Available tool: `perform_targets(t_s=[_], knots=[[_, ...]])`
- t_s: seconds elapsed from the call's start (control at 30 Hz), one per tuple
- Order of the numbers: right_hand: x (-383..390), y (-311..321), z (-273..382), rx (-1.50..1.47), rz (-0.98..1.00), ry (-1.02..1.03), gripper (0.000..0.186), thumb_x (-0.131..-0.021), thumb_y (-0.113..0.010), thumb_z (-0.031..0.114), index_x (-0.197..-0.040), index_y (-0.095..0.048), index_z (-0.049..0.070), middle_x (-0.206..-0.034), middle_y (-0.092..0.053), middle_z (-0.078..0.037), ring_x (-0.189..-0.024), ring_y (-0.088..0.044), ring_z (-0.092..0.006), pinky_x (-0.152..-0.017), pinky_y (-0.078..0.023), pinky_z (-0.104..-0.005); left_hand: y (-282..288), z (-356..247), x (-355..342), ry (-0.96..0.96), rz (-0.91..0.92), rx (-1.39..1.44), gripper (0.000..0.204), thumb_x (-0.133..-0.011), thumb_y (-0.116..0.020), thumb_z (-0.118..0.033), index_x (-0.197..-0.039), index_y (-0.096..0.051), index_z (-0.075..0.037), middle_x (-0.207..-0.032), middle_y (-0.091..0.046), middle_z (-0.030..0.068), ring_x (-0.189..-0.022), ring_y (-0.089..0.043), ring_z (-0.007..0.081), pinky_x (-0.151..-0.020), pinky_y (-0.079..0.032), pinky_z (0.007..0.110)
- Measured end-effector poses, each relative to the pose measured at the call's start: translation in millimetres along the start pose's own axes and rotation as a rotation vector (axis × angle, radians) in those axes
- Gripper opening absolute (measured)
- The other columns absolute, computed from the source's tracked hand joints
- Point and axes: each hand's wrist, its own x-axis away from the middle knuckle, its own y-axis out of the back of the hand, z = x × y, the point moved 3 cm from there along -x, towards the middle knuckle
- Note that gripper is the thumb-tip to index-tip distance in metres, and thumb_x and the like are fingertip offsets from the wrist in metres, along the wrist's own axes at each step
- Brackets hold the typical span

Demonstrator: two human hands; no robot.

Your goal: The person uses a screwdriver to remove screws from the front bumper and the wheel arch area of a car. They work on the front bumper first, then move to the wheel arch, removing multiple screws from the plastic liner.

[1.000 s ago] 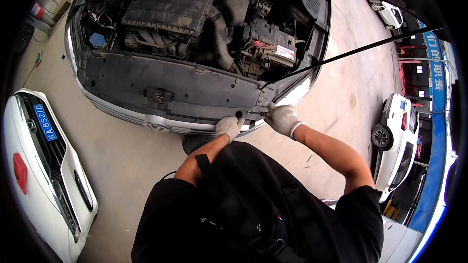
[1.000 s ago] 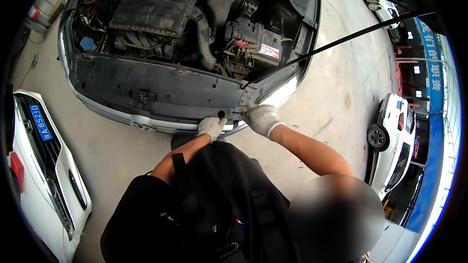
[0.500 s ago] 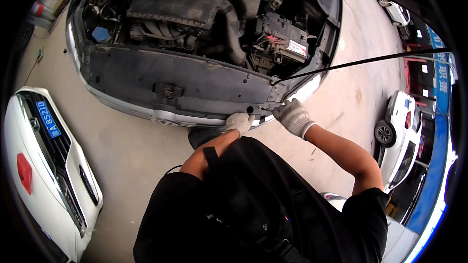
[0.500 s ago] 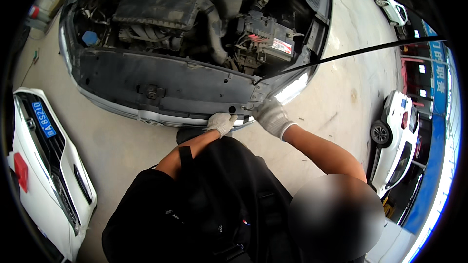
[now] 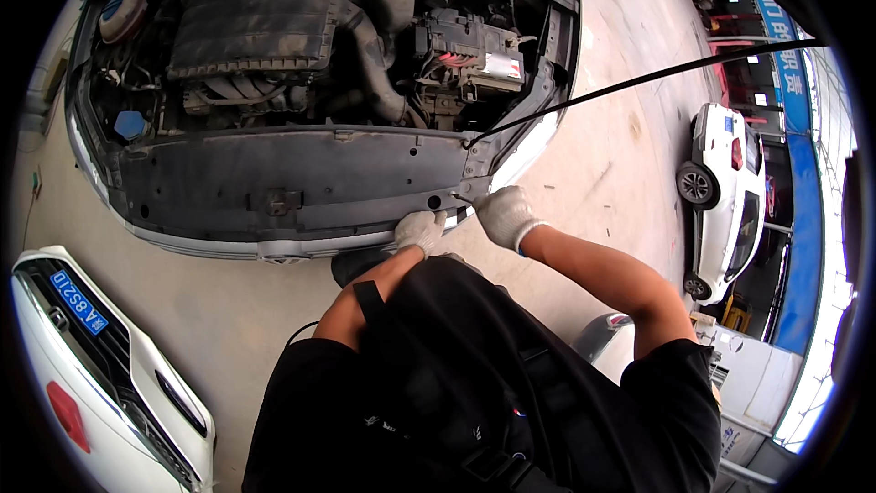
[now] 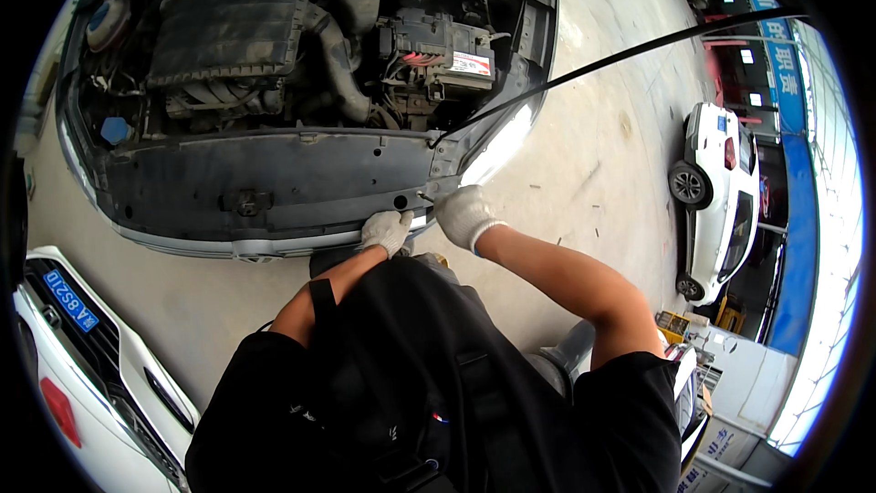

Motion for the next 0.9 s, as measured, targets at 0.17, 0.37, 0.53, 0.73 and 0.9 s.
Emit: perform_targets(t_s=[0.17, 0.37, 0.53, 0.73, 0.9], knots=[[-10, -36, -36, -0.752, 0.056, -0.365, 0.044, -0.093, -0.052, 0.036, -0.096, -0.072, -0.004, -0.097, -0.07, -0.026, -0.095, -0.068, -0.0404, -0.084, -0.054, -0.0461, -10, -1, -4, -0.041, 0.036, -0.002, 0.059, -0.098, -0.039, -0.05, -0.089, -0.075, -0.003, -0.093, -0.071, 0.0211, -0.091, -0.068, 0.0403, -0.082, -0.052, 0.052], [-9, -5, -12, -0.17, -0.146, -0.146, 0.03, -0.091, -0.054, 0.024, -0.099, -0.075, 0.003, -0.091, -0.072, -0.019, -0.094, -0.071, -0.032, -0.08, -0.056, -0.0393, -13, 10, -17, -0.03, 0.031, -0.052, 0.06, -0.099, -0.038, -0.051, -0.091, -0.075, -0.005, -0.095, -0.071, 0.0208, -0.093, -0.068, 0.0398, -0.083, -0.053, 0.051], [-23, -12, -16, -0.218, -0.055, -0.144, 0.025, -0.083, -0.064, 0.022, -0.099, -0.076, 0.008, -0.095, -0.074, -0.012, -0.091, -0.072, -0.0303, -0.077, -0.057, -0.0402, -1, 0, -8, -0.112, -0.003, -0.043, 0.063, -0.099, -0.037, -0.052, -0.088, -0.074, -0.002, -0.094, -0.07, 0.0227, -0.093, -0.067, 0.0415, -0.083, -0.052, 0.051], [-11, -4, -16, -0.373, -0.092, -0.262, 0.021, -0.082, -0.066, 0.02, -0.094, -0.077, 0.007, -0.096, -0.074, -0.014, -0.092, -0.072, -0.0295, -0.078, -0.056, -0.0422, -7, 11, -10, -0.111, 0.131, 0.06, 0.062, -0.097, -0.039, -0.055, -0.085, -0.074, -0.005, -0.091, -0.069, 0.0228, -0.092, -0.066, 0.0424, -0.082, -0.051, 0.051], [-9, -3, 5, 0.173, -0.203, -0.077, 0.016, -0.082, -0.065, 0.017, -0.091, -0.077, 0.012, -0.095, -0.075, -0.007, -0.085, -0.073, -0.0244, -0.066, -0.056, -0.0372, -3, 10, -9, -0.097, 0.131, 0.155, 0.06, -0.095, -0.044, -0.055, -0.081, -0.075, -0.005, -0.088, -0.07, 0.0225, -0.09, -0.067, 0.0415, -0.081, -0.05, 0.049]])
